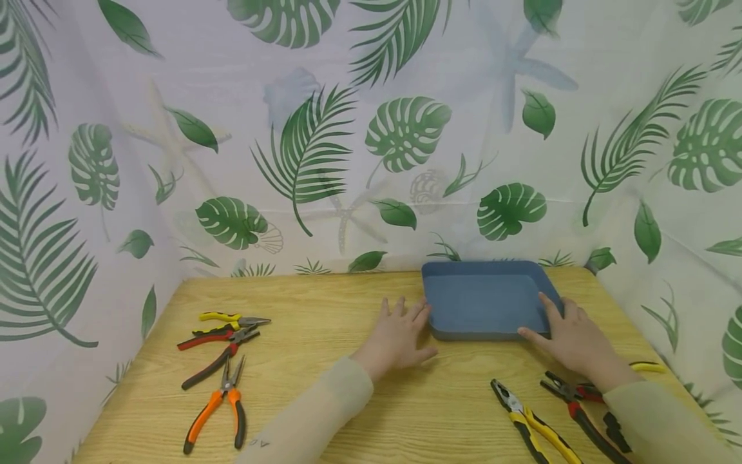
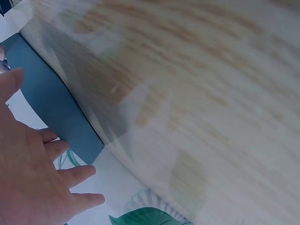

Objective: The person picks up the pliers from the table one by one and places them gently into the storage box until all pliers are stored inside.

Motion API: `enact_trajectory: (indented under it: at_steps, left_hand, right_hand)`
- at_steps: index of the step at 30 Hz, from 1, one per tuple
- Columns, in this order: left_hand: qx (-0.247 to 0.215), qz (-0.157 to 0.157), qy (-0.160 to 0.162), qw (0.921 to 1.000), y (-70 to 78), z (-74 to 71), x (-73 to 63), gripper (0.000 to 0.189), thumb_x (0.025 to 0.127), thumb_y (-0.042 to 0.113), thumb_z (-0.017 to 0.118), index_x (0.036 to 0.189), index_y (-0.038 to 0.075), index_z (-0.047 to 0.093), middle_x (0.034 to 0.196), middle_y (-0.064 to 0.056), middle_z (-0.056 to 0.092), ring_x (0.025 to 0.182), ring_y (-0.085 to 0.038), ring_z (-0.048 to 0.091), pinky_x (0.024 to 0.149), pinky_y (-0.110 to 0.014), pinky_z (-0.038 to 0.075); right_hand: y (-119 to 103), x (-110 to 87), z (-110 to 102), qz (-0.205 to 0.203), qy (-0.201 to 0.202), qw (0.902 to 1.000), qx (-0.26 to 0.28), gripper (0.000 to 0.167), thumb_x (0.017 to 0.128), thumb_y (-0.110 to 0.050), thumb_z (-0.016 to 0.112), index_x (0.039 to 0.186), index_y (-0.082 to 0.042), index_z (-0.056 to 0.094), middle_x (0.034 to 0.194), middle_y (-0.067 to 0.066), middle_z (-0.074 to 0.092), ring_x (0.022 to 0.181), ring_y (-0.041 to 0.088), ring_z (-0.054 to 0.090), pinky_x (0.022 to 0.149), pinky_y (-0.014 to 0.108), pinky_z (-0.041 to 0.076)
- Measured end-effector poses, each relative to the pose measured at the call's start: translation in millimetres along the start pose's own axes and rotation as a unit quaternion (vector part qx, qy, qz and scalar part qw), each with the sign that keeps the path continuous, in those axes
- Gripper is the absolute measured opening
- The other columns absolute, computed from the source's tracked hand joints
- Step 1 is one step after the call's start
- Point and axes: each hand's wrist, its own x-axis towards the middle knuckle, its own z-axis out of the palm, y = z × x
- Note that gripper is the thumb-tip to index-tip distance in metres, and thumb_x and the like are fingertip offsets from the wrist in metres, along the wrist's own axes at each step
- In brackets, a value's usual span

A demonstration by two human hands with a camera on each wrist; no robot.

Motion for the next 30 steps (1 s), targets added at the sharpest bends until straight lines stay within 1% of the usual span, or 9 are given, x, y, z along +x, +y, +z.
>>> enact_trajectory:
  at_steps: [8,15,19,23,26,30]
  left_hand:
    - [-0.005,0.004,-0.007,1.0000,-5.7,2.7,-3.7,0.089,0.101,0.075,0.045,0.171,0.025,0.020,0.179,0.006,0.016,0.163,-0.036,0.027,0.129,-0.064,0.022]
    - [-0.012,0.005,-0.009,0.9999,-10.9,1.1,-12.7,0.089,0.101,0.073,0.047,0.171,0.024,0.023,0.179,0.005,0.020,0.163,-0.037,0.027,0.130,-0.062,0.022]
    - [-0.007,0.008,-0.002,0.9999,-16.2,1.2,-18.7,0.088,0.101,0.073,0.049,0.170,0.023,0.025,0.178,0.005,0.021,0.162,-0.037,0.029,0.130,-0.062,0.023]
    - [-0.014,0.010,0.000,0.9999,-22.1,0.4,-24.1,0.087,0.101,0.071,0.049,0.170,0.023,0.025,0.178,0.004,0.021,0.162,-0.037,0.029,0.129,-0.062,0.024]
    - [-0.024,0.008,-0.003,0.9997,-25.0,-0.5,-28.3,0.087,0.102,0.070,0.050,0.170,0.023,0.024,0.178,0.004,0.021,0.162,-0.037,0.028,0.130,-0.062,0.023]
    - [-0.035,0.003,-0.008,0.9993,-27.8,0.0,-32.3,0.087,0.102,0.069,0.050,0.170,0.023,0.023,0.179,0.005,0.019,0.163,-0.036,0.027,0.130,-0.061,0.022]
  right_hand:
    - [-8.1,-0.6,-0.8,-0.005,-0.001,0.9999,-0.009,0.102,0.101,-0.068,0.054,0.163,0.009,0.026,0.149,0.055,0.031,0.133,0.073,0.039,0.101,0.076,0.043]
    - [-15.4,0.7,-1.1,-0.010,-0.010,0.9998,-0.014,0.104,0.101,-0.069,0.054,0.163,0.009,0.025,0.154,0.053,0.028,0.138,0.074,0.034,0.109,0.077,0.038]
    - [-20.5,2.5,-1.2,-0.021,-0.013,0.9994,-0.025,0.102,0.101,-0.069,0.054,0.163,0.008,0.029,0.157,0.051,0.028,0.140,0.072,0.034,0.112,0.075,0.037]
    - [-25.5,4.3,-3.9,-0.031,-0.014,0.9990,-0.030,0.100,0.100,-0.070,0.054,0.162,0.005,0.032,0.159,0.048,0.028,0.141,0.070,0.035,0.111,0.075,0.038]
    - [-28.5,4.8,-6.9,-0.039,-0.012,0.9987,-0.030,0.098,0.100,-0.069,0.055,0.164,0.002,0.031,0.159,0.047,0.028,0.141,0.069,0.036,0.110,0.075,0.039]
    - [-30.9,3.2,-10.6,-0.054,-0.005,0.9980,-0.032,0.096,0.100,-0.067,0.057,0.164,0.000,0.032,0.158,0.046,0.031,0.140,0.068,0.039,0.108,0.075,0.041]
